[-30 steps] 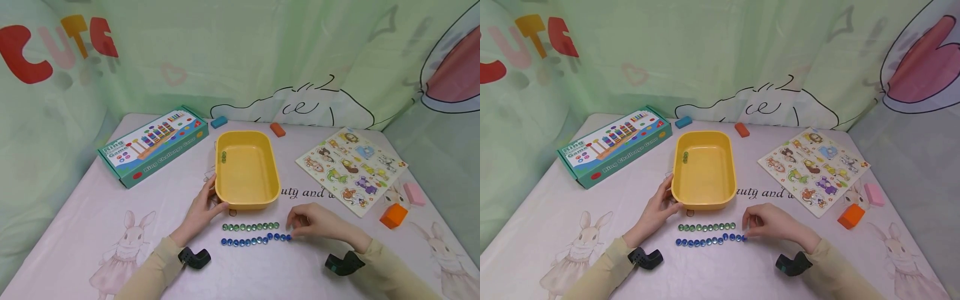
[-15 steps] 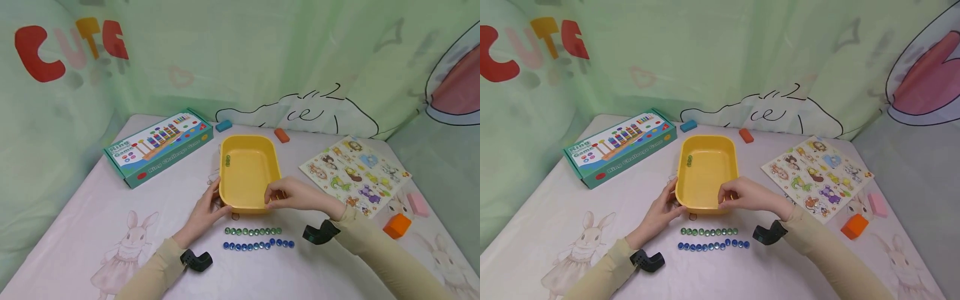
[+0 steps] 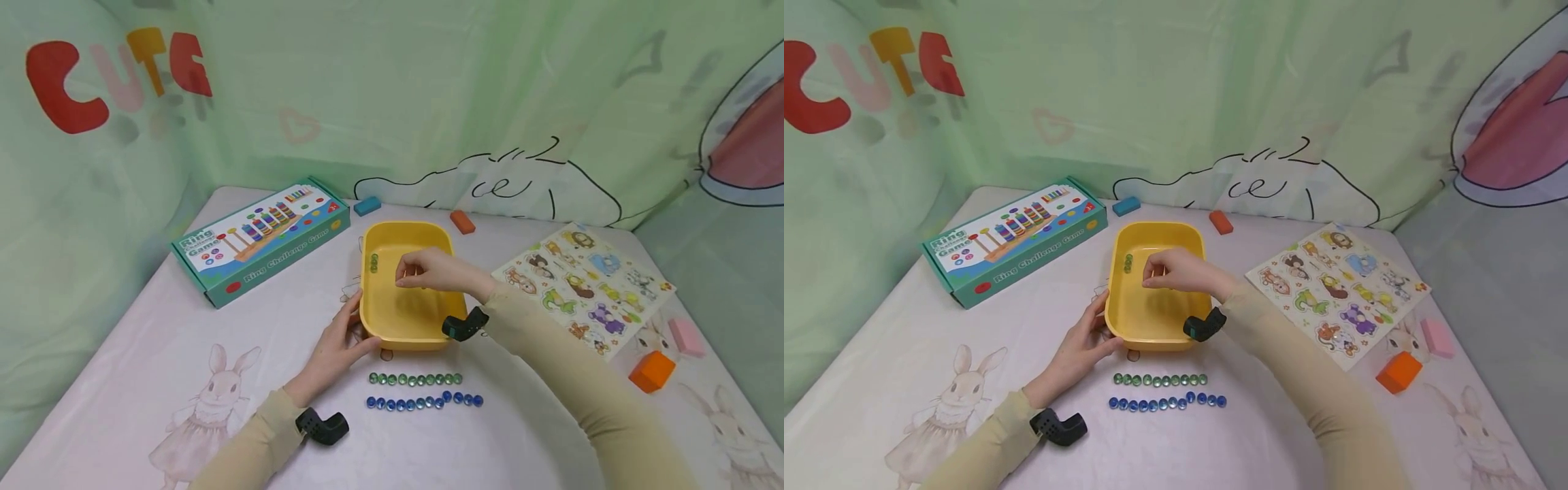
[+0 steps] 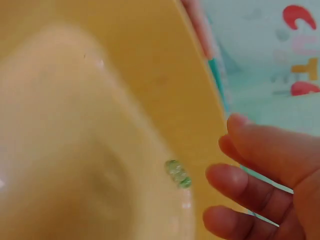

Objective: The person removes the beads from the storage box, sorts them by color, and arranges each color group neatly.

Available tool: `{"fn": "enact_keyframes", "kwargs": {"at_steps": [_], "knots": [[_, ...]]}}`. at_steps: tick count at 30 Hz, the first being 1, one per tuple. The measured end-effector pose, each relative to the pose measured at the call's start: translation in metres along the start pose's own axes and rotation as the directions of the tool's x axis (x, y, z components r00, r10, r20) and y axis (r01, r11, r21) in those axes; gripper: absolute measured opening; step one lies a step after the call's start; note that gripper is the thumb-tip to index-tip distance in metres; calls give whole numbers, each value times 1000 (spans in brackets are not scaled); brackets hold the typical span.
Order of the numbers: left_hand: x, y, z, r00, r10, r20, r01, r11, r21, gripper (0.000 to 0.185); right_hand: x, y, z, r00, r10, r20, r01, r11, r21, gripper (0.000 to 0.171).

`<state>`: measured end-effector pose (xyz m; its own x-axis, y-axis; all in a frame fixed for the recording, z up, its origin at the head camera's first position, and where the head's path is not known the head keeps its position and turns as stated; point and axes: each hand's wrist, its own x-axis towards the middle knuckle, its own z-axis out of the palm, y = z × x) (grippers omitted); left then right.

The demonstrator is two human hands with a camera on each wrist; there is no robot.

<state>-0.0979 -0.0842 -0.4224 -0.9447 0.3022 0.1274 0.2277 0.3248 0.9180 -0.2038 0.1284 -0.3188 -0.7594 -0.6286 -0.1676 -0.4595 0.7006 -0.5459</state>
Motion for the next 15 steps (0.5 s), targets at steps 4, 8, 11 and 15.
{"fn": "enact_keyframes", "kwargs": {"at_steps": [4, 8, 11, 15], "knots": [[-1, 0, 0, 1000, -8, 1, 8, 1000, 0, 84, 18, 3, 9, 1000, 20, -14, -21, 998, -62, 11], [0, 0, 0, 1000, 2, 0, -2, 1000, 2, 84, 32, 2, 15, 998, 51, -27, -54, 990, -130, 11], [0, 0, 0, 1000, 17, -3, -17, 1000, -4, 84, 42, 0, 18, 995, 98, -32, -103, 977, -185, 15], [1, 0, 0, 1000, 18, -6, -18, 1000, -7, 84, 54, -1, 23, 988, 155, -27, -156, 953, -258, 22]]}}
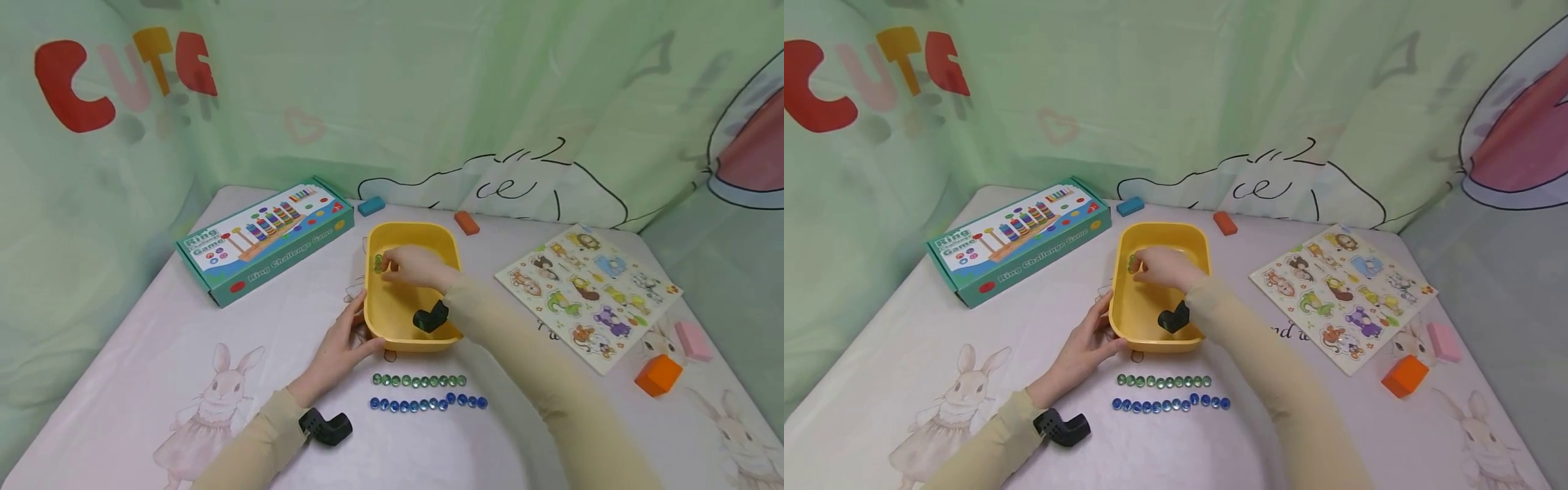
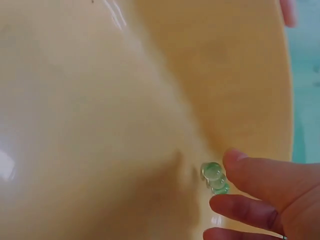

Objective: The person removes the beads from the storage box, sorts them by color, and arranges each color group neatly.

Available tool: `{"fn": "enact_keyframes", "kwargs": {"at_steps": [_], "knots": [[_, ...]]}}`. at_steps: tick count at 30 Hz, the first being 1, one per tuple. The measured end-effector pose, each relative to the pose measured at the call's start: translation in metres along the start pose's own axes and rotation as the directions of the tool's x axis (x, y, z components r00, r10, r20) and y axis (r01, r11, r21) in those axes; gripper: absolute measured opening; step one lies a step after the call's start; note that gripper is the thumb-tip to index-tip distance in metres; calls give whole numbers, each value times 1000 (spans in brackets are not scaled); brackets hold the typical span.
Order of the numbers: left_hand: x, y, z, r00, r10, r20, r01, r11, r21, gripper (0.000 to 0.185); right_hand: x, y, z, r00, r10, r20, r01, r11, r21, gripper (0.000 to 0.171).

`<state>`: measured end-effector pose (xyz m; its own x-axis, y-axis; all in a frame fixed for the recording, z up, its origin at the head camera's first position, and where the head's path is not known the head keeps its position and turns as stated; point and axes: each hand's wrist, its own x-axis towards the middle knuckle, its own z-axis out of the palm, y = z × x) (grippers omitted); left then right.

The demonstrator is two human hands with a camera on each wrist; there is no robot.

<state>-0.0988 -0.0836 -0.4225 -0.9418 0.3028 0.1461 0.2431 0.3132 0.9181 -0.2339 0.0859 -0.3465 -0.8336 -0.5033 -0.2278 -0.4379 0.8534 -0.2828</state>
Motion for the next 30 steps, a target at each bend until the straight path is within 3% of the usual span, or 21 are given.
{"fn": "enact_keyframes", "kwargs": {"at_steps": [13, 23, 30], "knots": [[-1, 3, 0, 1000, -17, 5, 17, 1000, 9, 83, 15, -9, 8, 998, 58, -31, -60, 996, -58, 27], [-1, 0, 2, 1000, -21, 3, 21, 1000, 10, 83, 15, -11, 12, 1000, 11, -19, -13, 995, -103, 15], [0, 0, 1, 1000, -21, 2, 21, 1000, 16, 84, -8, -12, -7, 998, -55, 24, 56, 996, -63, 12]]}}
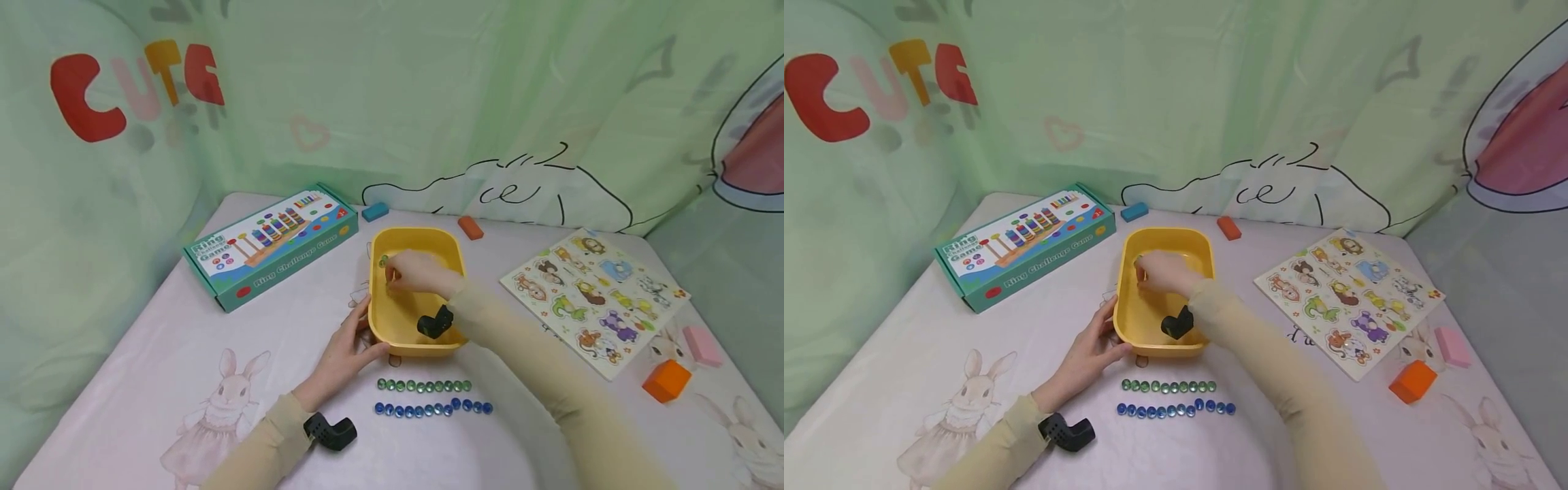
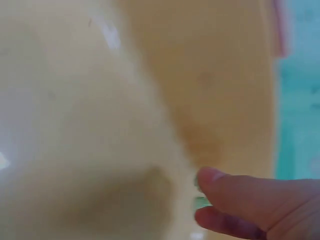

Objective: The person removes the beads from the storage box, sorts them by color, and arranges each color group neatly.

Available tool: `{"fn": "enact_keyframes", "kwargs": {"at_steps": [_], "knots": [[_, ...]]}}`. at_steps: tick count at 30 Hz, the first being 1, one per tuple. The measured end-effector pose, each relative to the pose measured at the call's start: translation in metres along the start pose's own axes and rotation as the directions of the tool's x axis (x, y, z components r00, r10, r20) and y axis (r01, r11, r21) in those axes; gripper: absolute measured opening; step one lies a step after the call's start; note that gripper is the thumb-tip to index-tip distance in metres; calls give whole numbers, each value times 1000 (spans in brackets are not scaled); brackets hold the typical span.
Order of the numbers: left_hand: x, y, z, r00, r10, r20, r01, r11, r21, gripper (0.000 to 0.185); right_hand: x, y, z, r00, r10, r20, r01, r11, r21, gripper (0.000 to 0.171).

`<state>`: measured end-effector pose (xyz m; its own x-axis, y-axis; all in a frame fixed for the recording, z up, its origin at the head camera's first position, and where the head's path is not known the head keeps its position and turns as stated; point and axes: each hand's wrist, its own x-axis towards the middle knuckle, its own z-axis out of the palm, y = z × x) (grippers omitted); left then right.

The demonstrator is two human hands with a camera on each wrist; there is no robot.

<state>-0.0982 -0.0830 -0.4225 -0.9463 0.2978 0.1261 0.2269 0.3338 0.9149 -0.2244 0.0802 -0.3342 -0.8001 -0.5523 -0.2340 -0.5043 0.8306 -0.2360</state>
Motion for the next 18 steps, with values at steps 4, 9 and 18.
{"fn": "enact_keyframes", "kwargs": {"at_steps": [4, 9, 18], "knots": [[0, 2, 0, 1000, 1, 4, -1, 1000, -4, 84, -25, -1, -12, 999, -37, -12, 37, 999, 8, 12], [-1, 1, 0, 1000, -19, -3, 19, 1000, -2, 83, -59, 4, -17, 997, -51, -50, 55, 996, 66, 12], [-1, 1, 0, 1000, -10, -10, 10, 1000, 9, 84, -114, 29, 1, 977, -17, -212, 70, 967, 243, 14]]}}
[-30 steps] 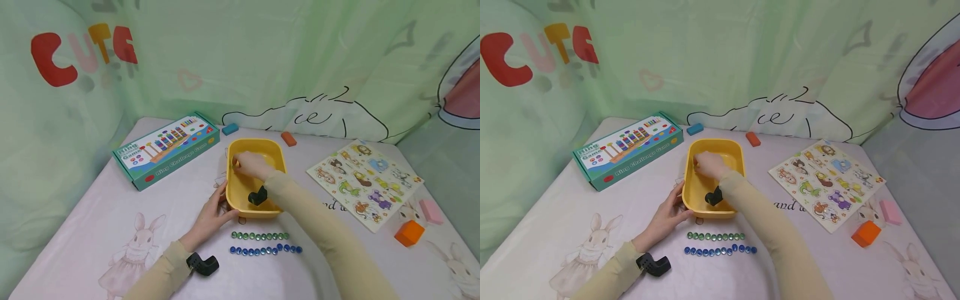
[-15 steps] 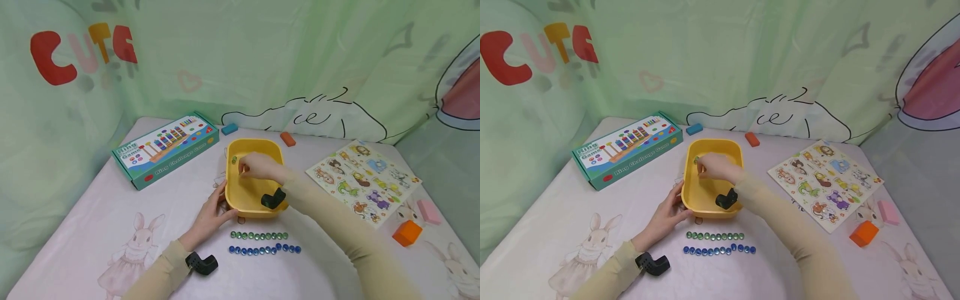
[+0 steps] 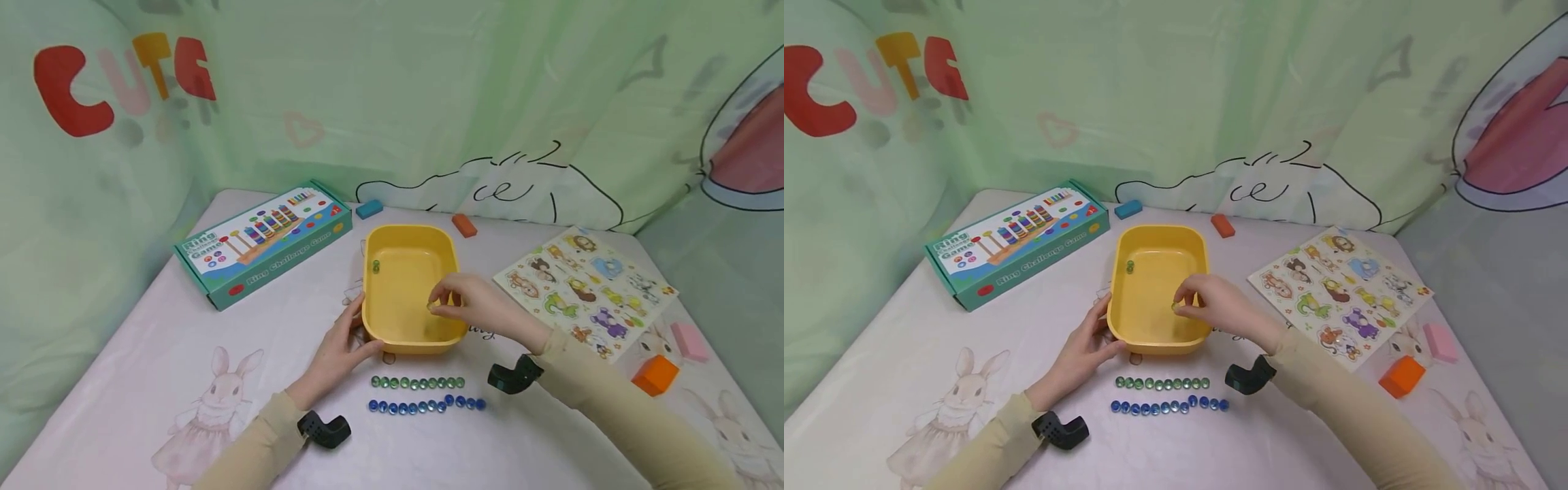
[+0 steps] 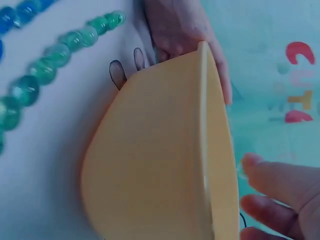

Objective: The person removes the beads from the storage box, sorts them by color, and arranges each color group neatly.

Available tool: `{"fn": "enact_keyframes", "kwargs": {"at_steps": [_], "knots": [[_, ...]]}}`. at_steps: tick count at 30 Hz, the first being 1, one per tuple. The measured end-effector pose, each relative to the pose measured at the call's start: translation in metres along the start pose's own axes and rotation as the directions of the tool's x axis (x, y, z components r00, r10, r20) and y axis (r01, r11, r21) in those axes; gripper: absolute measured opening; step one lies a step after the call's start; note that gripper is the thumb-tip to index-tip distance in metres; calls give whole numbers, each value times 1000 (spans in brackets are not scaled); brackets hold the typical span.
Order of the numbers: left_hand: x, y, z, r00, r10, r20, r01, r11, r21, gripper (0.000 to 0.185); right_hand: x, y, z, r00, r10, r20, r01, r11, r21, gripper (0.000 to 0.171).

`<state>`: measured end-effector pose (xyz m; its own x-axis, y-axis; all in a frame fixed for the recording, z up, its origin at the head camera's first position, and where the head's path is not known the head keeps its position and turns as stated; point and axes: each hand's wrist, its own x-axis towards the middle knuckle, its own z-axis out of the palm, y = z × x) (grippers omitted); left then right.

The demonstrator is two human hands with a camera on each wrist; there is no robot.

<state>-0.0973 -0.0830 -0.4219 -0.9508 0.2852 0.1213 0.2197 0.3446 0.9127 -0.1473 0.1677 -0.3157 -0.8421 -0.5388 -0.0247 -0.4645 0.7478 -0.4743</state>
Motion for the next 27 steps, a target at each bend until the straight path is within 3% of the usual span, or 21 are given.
{"fn": "enact_keyframes", "kwargs": {"at_steps": [5, 9, 15, 20, 23, 27], "knots": [[0, 0, -1, 1000, -2, 9, 2, 1000, -4, 84, -27, 15, 1, 984, -91, -154, 103, 992, 74, 12], [1, -1, -2, 1000, 13, 5, -13, 1000, 8, 84, -47, 26, 1, 983, -80, -165, 106, 983, 150, 12], [3, -1, -1, 999, 47, -18, -47, 999, 3, 84, -67, 45, 3, 998, -55, -14, 57, 961, 269, 9], [1, -2, 1, 999, 40, -12, -40, 999, -19, 84, -79, 60, 21, 988, -48, 146, 0, 949, 316, 10], [0, 2, 1, 1000, 26, -9, -26, 999, -31, 84, -81, 65, 34, 979, -51, 197, -15, 948, 319, 11], [-3, 17, -2, 1000, 17, 5, -17, 999, -32, 82, -80, 68, 45, 977, -61, 202, -6, 949, 315, 11]]}}
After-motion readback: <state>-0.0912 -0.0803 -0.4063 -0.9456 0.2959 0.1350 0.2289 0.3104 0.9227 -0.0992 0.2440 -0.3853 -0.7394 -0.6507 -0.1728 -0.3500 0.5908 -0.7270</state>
